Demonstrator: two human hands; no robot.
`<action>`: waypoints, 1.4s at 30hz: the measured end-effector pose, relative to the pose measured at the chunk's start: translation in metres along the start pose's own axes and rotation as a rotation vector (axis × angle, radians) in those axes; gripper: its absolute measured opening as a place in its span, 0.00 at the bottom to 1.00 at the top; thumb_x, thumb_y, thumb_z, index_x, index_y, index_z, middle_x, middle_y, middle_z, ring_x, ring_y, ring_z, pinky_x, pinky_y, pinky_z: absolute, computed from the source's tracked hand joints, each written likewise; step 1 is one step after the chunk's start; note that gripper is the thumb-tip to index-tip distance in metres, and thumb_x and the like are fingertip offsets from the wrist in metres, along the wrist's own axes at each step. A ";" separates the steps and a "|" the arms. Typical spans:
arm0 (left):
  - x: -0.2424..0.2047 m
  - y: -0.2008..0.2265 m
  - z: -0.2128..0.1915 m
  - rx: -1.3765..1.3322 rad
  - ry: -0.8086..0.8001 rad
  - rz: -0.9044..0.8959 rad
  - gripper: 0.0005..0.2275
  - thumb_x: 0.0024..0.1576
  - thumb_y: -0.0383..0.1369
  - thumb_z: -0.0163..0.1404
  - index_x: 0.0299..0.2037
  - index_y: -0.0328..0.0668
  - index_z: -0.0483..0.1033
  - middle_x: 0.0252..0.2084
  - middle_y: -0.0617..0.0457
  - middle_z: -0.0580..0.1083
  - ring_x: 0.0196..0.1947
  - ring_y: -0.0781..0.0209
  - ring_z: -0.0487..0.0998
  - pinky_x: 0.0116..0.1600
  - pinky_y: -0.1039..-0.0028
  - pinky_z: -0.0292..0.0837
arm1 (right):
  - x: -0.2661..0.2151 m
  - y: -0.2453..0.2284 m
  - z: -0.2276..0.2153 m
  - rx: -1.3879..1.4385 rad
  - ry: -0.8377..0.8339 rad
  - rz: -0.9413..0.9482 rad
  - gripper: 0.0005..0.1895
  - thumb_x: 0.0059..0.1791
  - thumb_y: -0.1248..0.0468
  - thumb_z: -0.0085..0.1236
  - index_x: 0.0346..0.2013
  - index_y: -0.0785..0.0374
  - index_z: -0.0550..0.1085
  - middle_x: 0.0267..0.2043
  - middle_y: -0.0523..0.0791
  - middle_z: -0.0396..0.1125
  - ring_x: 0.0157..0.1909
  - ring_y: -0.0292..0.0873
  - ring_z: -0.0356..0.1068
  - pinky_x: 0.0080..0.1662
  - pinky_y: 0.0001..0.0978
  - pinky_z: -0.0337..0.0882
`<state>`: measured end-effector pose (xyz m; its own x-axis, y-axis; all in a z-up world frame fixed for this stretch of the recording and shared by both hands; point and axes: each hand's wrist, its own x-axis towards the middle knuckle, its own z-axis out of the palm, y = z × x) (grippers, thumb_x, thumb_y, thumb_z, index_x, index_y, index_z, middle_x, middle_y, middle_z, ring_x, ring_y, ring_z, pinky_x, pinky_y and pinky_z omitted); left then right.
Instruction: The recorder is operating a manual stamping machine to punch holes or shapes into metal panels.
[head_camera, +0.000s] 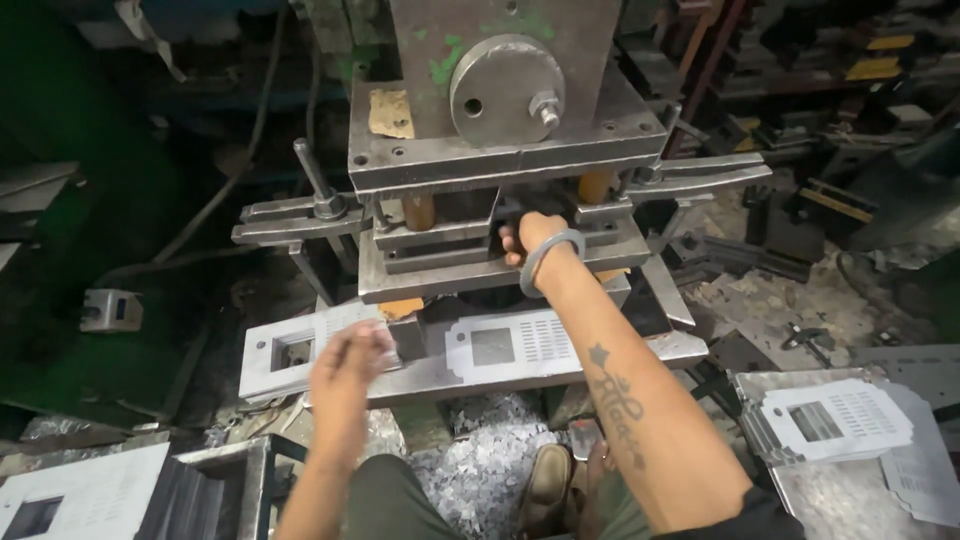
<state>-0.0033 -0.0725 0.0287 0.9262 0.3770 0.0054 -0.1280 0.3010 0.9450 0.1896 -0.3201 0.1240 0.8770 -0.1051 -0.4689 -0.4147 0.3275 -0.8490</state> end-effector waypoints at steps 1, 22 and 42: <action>0.003 0.004 -0.015 0.002 0.003 -0.005 0.14 0.64 0.37 0.52 0.52 0.34 0.77 0.44 0.48 0.78 0.47 0.58 0.79 0.55 0.68 0.77 | 0.006 0.006 -0.004 -0.001 0.001 0.006 0.11 0.49 0.73 0.35 0.32 0.69 0.69 0.28 0.51 0.70 0.21 0.41 0.63 0.20 0.32 0.57; 0.052 -0.044 -0.187 0.264 0.606 -0.097 0.17 0.59 0.37 0.61 0.51 0.29 0.78 0.41 0.49 0.78 0.36 0.62 0.78 0.36 0.76 0.75 | 0.019 0.014 -0.004 -0.067 -0.090 0.010 0.08 0.52 0.68 0.46 0.30 0.68 0.71 0.26 0.47 0.68 0.21 0.38 0.64 0.19 0.28 0.56; -0.027 -0.022 -0.128 -0.131 0.565 -0.264 0.16 0.64 0.31 0.50 0.57 0.27 0.67 0.43 0.49 0.75 0.40 0.61 0.79 0.50 0.70 0.79 | -0.006 -0.007 0.001 0.276 0.023 0.227 0.09 0.55 0.67 0.37 0.36 0.61 0.68 0.32 0.47 0.69 0.27 0.39 0.70 0.24 0.27 0.58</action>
<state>-0.0705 0.0228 -0.0339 0.6070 0.6688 -0.4293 0.0036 0.5379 0.8430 0.1873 -0.3209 0.1329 0.7626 -0.0207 -0.6465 -0.5149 0.5856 -0.6261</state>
